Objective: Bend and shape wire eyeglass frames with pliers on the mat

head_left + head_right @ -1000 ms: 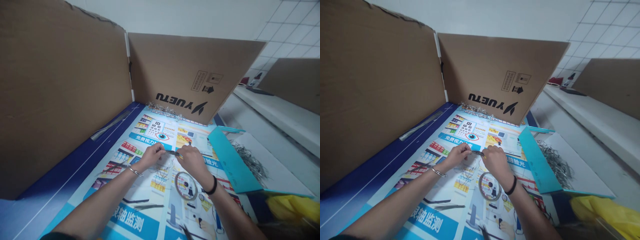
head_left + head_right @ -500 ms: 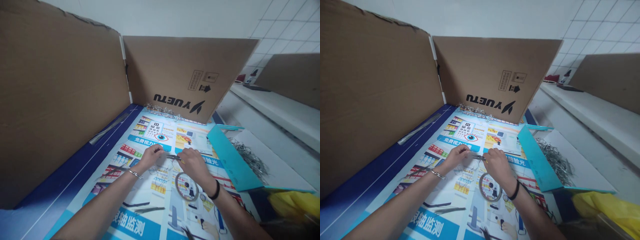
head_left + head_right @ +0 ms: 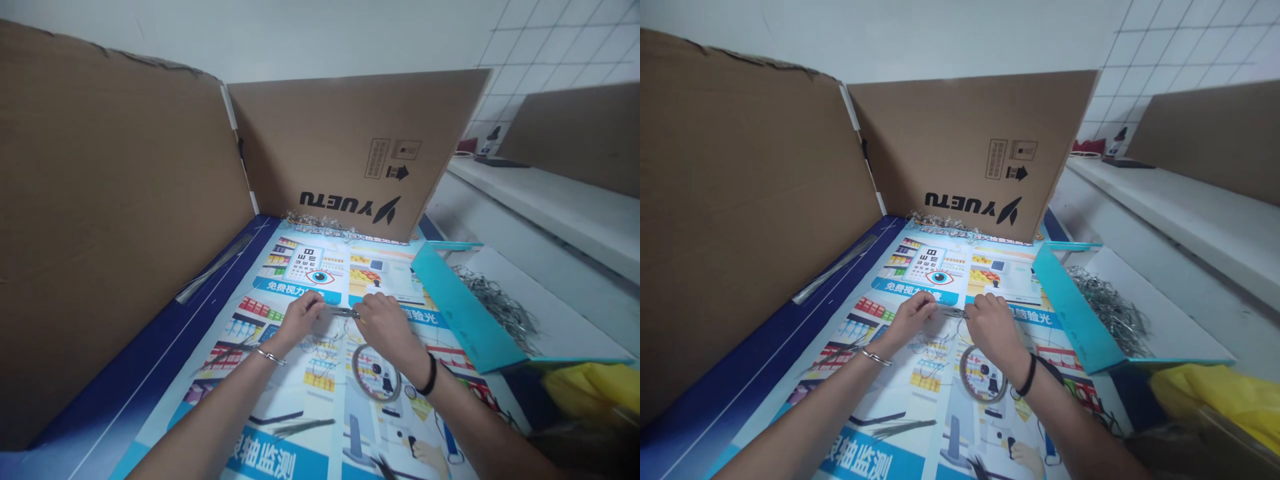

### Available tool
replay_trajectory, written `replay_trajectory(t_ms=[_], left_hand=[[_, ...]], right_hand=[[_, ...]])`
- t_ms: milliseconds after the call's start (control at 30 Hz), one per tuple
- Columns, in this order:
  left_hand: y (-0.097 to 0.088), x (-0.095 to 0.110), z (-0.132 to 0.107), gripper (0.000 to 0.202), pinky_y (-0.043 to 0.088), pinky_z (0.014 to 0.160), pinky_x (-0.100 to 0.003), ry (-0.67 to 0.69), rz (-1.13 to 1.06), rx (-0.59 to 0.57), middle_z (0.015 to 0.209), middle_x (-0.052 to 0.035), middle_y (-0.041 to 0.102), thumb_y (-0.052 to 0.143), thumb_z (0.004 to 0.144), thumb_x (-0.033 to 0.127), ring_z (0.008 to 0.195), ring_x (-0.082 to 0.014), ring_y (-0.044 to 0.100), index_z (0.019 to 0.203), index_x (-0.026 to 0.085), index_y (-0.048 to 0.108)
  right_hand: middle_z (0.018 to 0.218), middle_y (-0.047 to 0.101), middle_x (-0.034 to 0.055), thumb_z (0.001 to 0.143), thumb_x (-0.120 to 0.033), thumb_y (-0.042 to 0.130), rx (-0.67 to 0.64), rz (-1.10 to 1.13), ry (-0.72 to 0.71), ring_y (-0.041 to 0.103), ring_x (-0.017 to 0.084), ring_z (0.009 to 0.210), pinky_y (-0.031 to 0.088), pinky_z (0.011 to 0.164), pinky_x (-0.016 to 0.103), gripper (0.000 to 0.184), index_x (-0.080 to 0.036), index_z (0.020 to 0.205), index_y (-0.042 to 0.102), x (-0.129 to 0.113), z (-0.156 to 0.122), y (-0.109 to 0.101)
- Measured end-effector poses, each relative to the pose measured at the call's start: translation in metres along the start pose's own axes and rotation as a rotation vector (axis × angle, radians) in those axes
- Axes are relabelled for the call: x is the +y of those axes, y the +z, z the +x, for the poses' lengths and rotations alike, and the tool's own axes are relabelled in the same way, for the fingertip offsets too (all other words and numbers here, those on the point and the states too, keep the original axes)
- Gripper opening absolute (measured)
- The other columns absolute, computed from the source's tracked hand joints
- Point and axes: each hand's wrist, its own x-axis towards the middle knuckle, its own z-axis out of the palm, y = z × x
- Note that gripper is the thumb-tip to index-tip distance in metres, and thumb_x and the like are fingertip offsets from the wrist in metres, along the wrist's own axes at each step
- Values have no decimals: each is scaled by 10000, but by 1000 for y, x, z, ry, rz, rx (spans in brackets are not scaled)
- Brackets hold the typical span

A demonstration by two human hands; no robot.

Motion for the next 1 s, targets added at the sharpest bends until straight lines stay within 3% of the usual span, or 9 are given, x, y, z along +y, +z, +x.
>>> replay_trajectory(t_ms=[733, 1000], left_hand=[[-2, -4, 2, 115, 424, 664, -228, 134, 79, -85, 731, 6, 581, 529, 817, 245, 686, -116, 528, 763, 169, 597], [-5, -1, 2, 125, 430, 646, -226, 150, 68, -146, 725, 0, 572, 535, 816, 247, 660, -111, 526, 759, 161, 605]], right_hand=[[777, 545, 49, 819, -182, 558, 115, -48, -182, 405, 196, 793, 209, 693, 329, 52, -196, 784, 595, 10, 1, 3], [759, 543, 39, 805, -209, 579, 98, 3, -203, 417, 184, 781, 210, 692, 325, 36, -197, 787, 608, 15, 0, 3]])
